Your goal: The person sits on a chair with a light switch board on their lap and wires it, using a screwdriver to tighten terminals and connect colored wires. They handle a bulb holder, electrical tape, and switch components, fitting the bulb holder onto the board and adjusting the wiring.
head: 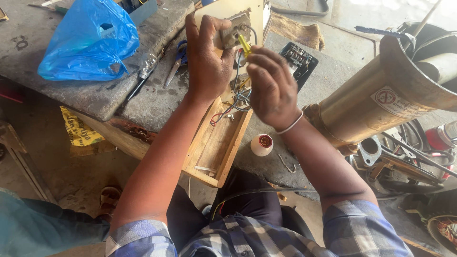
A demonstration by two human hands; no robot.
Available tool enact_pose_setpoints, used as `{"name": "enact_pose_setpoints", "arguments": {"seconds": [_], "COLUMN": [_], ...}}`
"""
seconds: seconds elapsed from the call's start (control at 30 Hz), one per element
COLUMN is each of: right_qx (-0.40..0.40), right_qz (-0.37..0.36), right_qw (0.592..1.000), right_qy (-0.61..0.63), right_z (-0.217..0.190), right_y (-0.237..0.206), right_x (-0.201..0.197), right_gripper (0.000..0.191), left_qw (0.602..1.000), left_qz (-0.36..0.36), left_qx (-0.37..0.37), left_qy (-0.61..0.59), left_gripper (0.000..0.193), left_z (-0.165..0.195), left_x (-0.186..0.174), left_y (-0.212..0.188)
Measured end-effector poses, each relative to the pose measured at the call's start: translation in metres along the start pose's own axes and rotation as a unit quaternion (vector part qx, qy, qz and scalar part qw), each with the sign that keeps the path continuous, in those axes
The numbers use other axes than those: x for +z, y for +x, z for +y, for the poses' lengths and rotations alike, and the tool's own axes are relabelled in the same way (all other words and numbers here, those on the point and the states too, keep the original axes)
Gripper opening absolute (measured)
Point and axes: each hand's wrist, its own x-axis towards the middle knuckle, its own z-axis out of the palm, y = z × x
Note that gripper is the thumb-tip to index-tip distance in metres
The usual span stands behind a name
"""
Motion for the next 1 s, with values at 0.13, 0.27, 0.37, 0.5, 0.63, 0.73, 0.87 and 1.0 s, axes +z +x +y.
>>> {"name": "enact_pose_setpoints", "arguments": {"seconds": [0.13,0.27,0.37,0.5,0.63,0.73,0.87,1.0], "right_qx": [-0.019,-0.003,0.009,0.027,0.015,-0.005,0.027,0.03], "right_qz": [-0.009,0.022,0.01,0.031,0.039,0.024,0.068,0.021], "right_qw": [0.999,0.999,1.0,0.999,0.997,0.999,0.997,0.999], "right_qy": [-0.031,-0.025,-0.003,-0.006,-0.057,-0.029,0.0,0.01], "right_z": [0.002,0.005,0.005,0.009,0.013,0.011,0.011,0.01], "right_y": [0.002,0.0,-0.003,-0.002,-0.001,-0.002,-0.002,-0.002], "right_x": [-0.006,-0.007,-0.007,-0.001,-0.004,-0.006,-0.004,-0.008], "right_gripper": [0.031,0.028,0.029,0.037,0.043,0.04,0.044,0.041], "left_qw": [0.999,0.999,0.998,0.998,0.999,0.999,0.999,0.999], "left_qz": [-0.021,-0.04,-0.03,-0.033,-0.031,-0.034,-0.046,-0.047], "left_qx": [0.01,0.026,0.01,-0.006,0.02,0.015,0.011,0.01], "left_qy": [-0.031,-0.015,-0.053,-0.05,-0.024,-0.019,-0.014,-0.013], "left_gripper": [0.046,0.051,0.048,0.047,0.048,0.048,0.048,0.049], "left_z": [0.005,0.006,0.005,0.003,0.003,0.004,0.007,0.007], "left_x": [-0.001,-0.004,-0.003,-0.001,-0.003,-0.004,-0.004,-0.003], "left_y": [0.001,0.0,0.0,0.0,0.002,0.003,0.004,0.004]}}
